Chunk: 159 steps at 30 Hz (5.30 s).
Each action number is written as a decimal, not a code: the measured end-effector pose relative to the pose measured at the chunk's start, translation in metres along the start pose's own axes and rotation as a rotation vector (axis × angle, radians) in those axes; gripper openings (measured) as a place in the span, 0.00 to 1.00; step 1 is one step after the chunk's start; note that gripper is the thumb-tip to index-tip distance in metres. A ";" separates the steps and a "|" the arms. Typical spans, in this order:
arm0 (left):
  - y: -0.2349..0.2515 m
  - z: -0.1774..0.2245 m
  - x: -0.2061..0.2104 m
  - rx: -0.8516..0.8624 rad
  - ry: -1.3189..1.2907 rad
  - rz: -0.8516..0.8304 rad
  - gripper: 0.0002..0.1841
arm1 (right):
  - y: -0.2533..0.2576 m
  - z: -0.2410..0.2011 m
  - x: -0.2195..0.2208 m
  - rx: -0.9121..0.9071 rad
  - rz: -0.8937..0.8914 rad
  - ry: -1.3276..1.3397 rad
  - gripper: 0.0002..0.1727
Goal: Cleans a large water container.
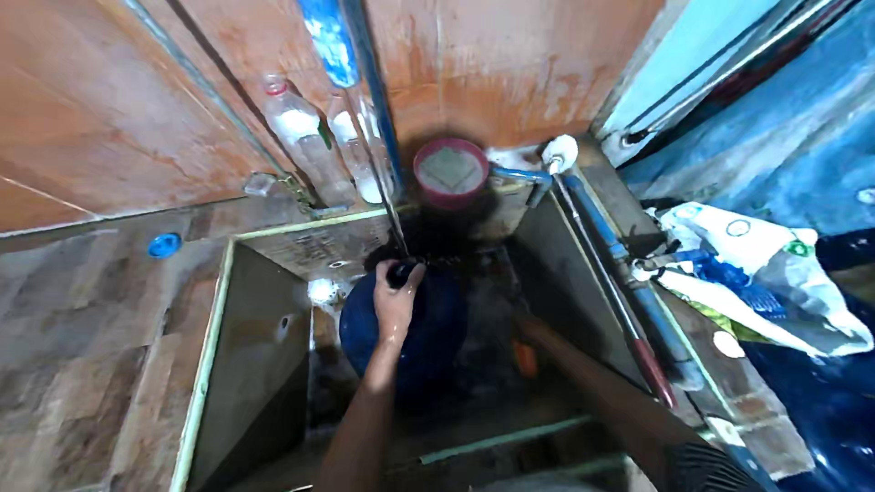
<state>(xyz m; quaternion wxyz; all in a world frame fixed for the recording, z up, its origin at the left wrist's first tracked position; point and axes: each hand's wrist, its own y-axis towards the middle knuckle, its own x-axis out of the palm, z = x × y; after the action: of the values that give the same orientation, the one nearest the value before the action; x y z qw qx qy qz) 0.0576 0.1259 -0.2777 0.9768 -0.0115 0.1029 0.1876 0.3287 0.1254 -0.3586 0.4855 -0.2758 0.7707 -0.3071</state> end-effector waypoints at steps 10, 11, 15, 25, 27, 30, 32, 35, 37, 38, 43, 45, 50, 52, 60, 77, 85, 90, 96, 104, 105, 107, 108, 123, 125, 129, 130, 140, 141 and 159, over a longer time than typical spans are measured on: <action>-0.087 -0.008 -0.073 -0.116 -0.068 0.362 0.10 | 0.068 -0.197 -0.212 -0.615 0.588 -0.218 0.36; -0.088 -0.015 -0.072 -0.073 -0.118 0.414 0.09 | 0.092 -0.202 -0.220 -0.610 0.563 -0.244 0.38; -0.087 -0.031 -0.082 0.004 -0.239 0.240 0.12 | 0.142 -0.216 -0.210 -0.520 0.551 -0.359 0.36; -0.080 -0.031 -0.073 -0.064 -0.359 -0.140 0.12 | 0.133 -0.227 -0.240 -0.522 0.581 -0.210 0.28; -0.079 -0.031 -0.072 -0.066 -0.357 -0.140 0.13 | 0.108 -0.238 -0.260 -0.517 0.629 -0.251 0.26; -0.078 -0.030 -0.073 -0.065 -0.352 -0.142 0.14 | 0.080 -0.251 -0.284 -0.507 0.684 -0.167 0.23; -0.078 -0.030 -0.073 -0.057 -0.355 -0.138 0.15 | 0.049 -0.259 -0.283 -0.454 0.691 0.028 0.21; -0.081 -0.029 -0.072 -0.054 -0.351 -0.116 0.16 | 0.043 -0.253 -0.281 -0.482 0.726 0.164 0.19; -0.082 -0.029 -0.072 -0.045 -0.341 -0.103 0.17 | 0.048 -0.245 -0.278 -0.519 0.677 0.216 0.20; -0.082 -0.030 -0.072 -0.042 -0.339 -0.098 0.17 | 0.053 -0.241 -0.276 -0.537 0.629 0.207 0.20; -0.082 -0.030 -0.072 -0.055 -0.355 -0.098 0.17 | 0.108 -0.216 -0.258 -0.611 0.484 -0.231 0.21; -0.082 -0.031 -0.072 -0.048 -0.360 -0.102 0.16 | 0.128 -0.211 -0.245 -0.623 0.443 -0.374 0.24; -0.081 -0.033 -0.073 -0.032 -0.365 -0.120 0.16 | 0.146 -0.206 -0.216 -0.495 0.498 -0.395 0.27; -0.081 -0.032 -0.072 -0.038 -0.366 -0.121 0.17 | 0.136 -0.207 -0.218 -0.512 0.572 -0.334 0.25; -0.081 -0.020 -0.071 -0.137 -0.328 -0.082 0.38 | -0.054 -0.199 -0.164 -0.584 0.160 0.244 0.19; -0.114 0.022 -0.062 -0.564 -0.437 0.355 0.37 | -0.092 -0.186 0.065 -1.415 0.681 -0.342 0.11; -0.118 0.035 -0.035 -0.271 0.170 0.298 0.23 | -0.073 -0.165 0.048 -0.758 0.418 0.314 0.22; -0.094 0.032 -0.034 -0.258 0.654 0.041 0.22 | -0.031 -0.109 0.094 -1.071 0.595 -0.067 0.23; -0.069 -0.004 -0.058 0.261 0.606 -0.039 0.10 | 0.045 -0.235 0.042 -0.828 0.250 -0.148 0.24; -0.084 -0.057 -0.112 -0.067 0.231 0.452 0.41 | -0.032 -0.194 0.125 -1.110 0.542 0.073 0.20; -0.079 -0.058 -0.111 -0.115 0.206 0.469 0.42 | -0.024 -0.222 0.111 -1.034 0.471 0.057 0.23; -0.072 -0.057 -0.115 -0.128 0.178 0.428 0.41 | -0.002 -0.274 0.079 -0.928 0.253 0.024 0.28; -0.071 -0.057 -0.121 -0.119 0.176 0.362 0.41 | 0.009 -0.288 0.073 -0.952 0.238 0.018 0.29; -0.082 -0.031 -0.142 -0.017 0.122 -0.468 0.39 | 0.015 -0.255 0.063 -0.935 0.262 -0.029 0.24; -0.075 -0.030 -0.159 -0.061 0.155 -0.579 0.41 | 0.001 -0.201 0.084 -1.018 0.452 0.018 0.20; -0.100 -0.055 -0.118 0.041 0.072 0.053 0.39 | -0.055 -0.159 0.109 -1.012 0.596 0.175 0.13; -0.105 -0.061 -0.096 0.107 0.075 0.233 0.38 | -0.056 -0.172 0.101 -0.939 0.515 0.200 0.14; -0.077 -0.050 -0.168 -0.102 0.121 -0.129 0.40 | -0.042 -0.166 0.134 -1.042 0.638 0.188 0.18; -0.085 -0.053 -0.156 -0.135 0.068 0.076 0.41 | -0.052 -0.162 0.143 -1.034 0.627 0.192 0.18; -0.089 -0.050 -0.139 -0.060 0.086 -0.073 0.42 | -0.094 -0.186 0.081 -0.822 0.503 0.542 0.18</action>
<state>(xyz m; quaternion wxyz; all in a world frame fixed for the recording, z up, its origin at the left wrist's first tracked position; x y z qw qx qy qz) -0.0463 -0.0102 -0.2994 0.9769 -0.0528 0.1386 0.1540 0.1394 0.0429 -0.2728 0.1807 -0.1613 0.9666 0.0843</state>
